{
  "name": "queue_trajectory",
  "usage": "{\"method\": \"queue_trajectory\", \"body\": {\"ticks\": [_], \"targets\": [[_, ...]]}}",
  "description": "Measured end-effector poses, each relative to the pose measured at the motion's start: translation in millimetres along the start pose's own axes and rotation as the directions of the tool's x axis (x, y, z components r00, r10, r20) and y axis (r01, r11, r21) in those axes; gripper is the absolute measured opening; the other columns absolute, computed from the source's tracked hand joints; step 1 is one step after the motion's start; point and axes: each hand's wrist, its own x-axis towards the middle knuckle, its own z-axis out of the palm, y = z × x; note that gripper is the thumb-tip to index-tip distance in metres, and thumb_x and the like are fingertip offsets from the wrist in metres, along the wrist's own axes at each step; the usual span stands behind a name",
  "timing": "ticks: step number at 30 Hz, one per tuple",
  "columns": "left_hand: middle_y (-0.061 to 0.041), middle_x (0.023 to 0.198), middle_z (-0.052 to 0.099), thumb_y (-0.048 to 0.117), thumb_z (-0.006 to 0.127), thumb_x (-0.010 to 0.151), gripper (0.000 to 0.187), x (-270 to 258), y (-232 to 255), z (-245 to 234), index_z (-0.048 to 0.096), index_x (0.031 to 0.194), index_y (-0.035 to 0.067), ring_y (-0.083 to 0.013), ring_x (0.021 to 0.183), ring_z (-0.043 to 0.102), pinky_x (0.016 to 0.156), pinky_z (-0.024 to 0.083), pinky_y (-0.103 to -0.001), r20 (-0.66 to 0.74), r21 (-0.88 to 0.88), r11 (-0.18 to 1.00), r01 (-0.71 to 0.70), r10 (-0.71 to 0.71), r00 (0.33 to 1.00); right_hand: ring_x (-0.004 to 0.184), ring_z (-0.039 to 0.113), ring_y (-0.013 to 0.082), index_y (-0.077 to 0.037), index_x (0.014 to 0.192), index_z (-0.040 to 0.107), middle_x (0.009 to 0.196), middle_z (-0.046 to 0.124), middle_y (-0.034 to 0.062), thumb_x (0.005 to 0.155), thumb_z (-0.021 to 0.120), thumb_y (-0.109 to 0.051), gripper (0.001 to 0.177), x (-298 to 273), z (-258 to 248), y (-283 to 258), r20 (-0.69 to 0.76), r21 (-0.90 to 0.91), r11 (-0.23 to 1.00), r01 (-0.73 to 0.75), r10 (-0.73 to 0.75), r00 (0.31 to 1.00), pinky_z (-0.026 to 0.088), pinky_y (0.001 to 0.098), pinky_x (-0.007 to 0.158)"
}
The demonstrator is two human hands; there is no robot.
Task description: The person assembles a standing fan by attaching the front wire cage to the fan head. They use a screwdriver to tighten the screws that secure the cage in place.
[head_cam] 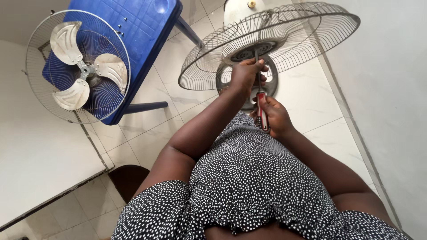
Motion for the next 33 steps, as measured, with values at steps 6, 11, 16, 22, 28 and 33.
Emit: {"method": "queue_trajectory", "body": {"ticks": [6,11,16,22,28,33], "targets": [[-0.011,0.087,0.072,0.015,0.065,0.098,0.024,-5,4,1,0.070,0.115,-0.002,-0.0163,0.062,0.065,0.055,0.057,-0.032,-0.020,0.026,1.000,-0.013,0.013,1.000,0.076,0.065,0.0208,-0.003,0.125,0.056,0.093,0.062,0.0084,0.107,0.054,-0.035,0.037,3,-4,2,0.111,0.194,0.980,-0.052,0.030,0.993,0.054,0.0348,0.061],[-0.011,0.086,0.072,0.015,0.065,0.098,0.023,-6,2,2,0.070,0.112,-0.002,-0.0162,0.060,0.065,0.054,0.057,-0.032,-0.015,0.017,0.999,-0.031,0.031,0.999,0.078,0.061,0.0214,-0.002,0.127,0.055,0.094,0.059,0.0083,0.107,0.054,-0.039,0.041,2,-7,1,0.186,0.238,0.968,-0.078,0.033,0.982,0.052,0.0361,0.060],[-0.011,0.086,0.071,0.015,0.067,0.097,0.022,-5,-2,3,0.070,0.110,-0.003,-0.0158,0.059,0.064,0.053,0.057,-0.032,-0.023,0.028,0.998,-0.053,0.054,0.998,0.078,0.059,0.0204,-0.002,0.128,0.055,0.094,0.058,0.0076,0.107,0.054,-0.042,0.045,3,-13,7,0.237,0.278,0.957,-0.085,0.017,0.971,0.052,0.0365,0.061],[-0.010,0.085,0.072,0.016,0.069,0.096,0.024,-6,-9,5,0.070,0.110,-0.003,-0.0153,0.059,0.065,0.053,0.057,-0.031,-0.051,0.026,0.997,-0.079,0.080,0.995,0.078,0.058,0.0197,-0.002,0.138,0.051,0.095,0.056,0.0071,0.110,0.051,-0.044,0.051,12,-33,25,0.429,0.491,0.847,-0.206,-0.029,0.903,0.052,0.0341,0.060],[-0.011,0.087,0.073,0.017,0.071,0.094,0.026,-8,-8,6,0.071,0.111,-0.003,-0.0147,0.061,0.066,0.053,0.057,-0.030,-0.073,0.058,0.991,-0.117,0.121,0.990,0.078,0.059,0.0186,0.001,0.146,0.046,0.095,0.056,0.0067,0.112,0.047,-0.045,0.057,18,-36,31,0.451,0.528,0.813,-0.246,-0.022,0.892,0.054,0.0323,0.059],[-0.011,0.090,0.075,0.017,0.071,0.092,0.027,-15,-7,6,0.072,0.112,0.000,-0.0144,0.062,0.066,0.054,0.057,-0.029,-0.092,0.097,0.989,-0.109,0.118,0.989,0.072,0.068,0.0181,-0.003,0.141,0.047,0.094,0.063,0.0091,0.106,0.054,-0.037,0.050,4,-11,0,0.160,0.185,0.977,-0.109,0.080,0.984,0.059,0.0319,0.059]]}}
